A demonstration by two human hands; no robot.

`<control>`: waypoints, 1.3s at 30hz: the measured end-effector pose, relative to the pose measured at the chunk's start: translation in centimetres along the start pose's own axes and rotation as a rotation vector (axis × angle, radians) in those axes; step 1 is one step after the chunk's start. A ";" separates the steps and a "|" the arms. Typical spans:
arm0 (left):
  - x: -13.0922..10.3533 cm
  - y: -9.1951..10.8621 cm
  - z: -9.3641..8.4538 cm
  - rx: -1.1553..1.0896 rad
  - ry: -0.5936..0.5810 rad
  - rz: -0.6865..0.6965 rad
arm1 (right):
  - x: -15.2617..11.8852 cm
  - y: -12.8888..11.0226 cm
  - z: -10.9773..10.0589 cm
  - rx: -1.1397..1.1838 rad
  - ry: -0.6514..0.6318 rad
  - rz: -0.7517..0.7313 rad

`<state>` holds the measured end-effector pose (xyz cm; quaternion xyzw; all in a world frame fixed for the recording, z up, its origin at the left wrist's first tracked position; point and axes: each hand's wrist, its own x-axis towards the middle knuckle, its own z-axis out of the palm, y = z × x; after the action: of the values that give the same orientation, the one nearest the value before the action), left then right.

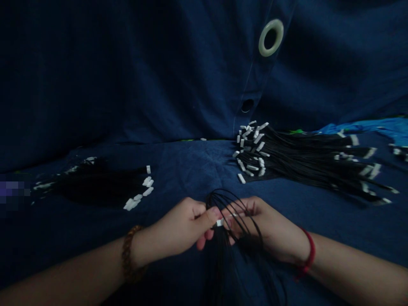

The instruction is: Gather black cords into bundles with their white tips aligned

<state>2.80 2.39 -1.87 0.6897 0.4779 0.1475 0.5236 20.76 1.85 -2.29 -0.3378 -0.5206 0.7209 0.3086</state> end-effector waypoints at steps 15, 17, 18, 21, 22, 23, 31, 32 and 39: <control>0.2 -0.2 0.3 -0.131 -0.111 -0.026 | 0.1 1.2 0.3 0.102 0.016 -0.049; 0.0 -0.4 0.4 -0.079 -0.106 0.050 | 0.0 1.0 0.4 0.093 0.004 -0.053; 0.0 -0.5 0.4 -0.061 -0.107 0.075 | 0.0 1.0 0.5 0.088 0.001 -0.059; 0.2 -1.2 0.3 -0.067 -0.113 0.079 | 0.0 1.1 0.6 0.057 0.001 -0.090; 0.4 -1.4 0.4 -0.084 -0.108 0.063 | 0.0 1.2 0.7 0.041 0.004 -0.103; 0.5 -1.7 0.4 -0.103 -0.098 0.043 | 0.0 1.4 0.7 0.024 0.006 -0.113; 1.0 -2.1 1.2 -0.275 -0.003 -0.079 | -0.7 1.1 0.6 -0.086 -0.036 -0.156; 1.0 -2.0 1.2 -0.295 -0.006 -0.089 | -0.9 1.1 0.5 -0.120 -0.070 -0.176; 0.8 -1.8 1.6 -0.294 -0.049 0.095 | -1.1 1.2 0.5 -0.320 -0.014 -0.246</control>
<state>3.39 2.07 -4.33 0.6310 0.4052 0.2237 0.6226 20.84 0.37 -3.14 -0.3113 -0.6678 0.5883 0.3331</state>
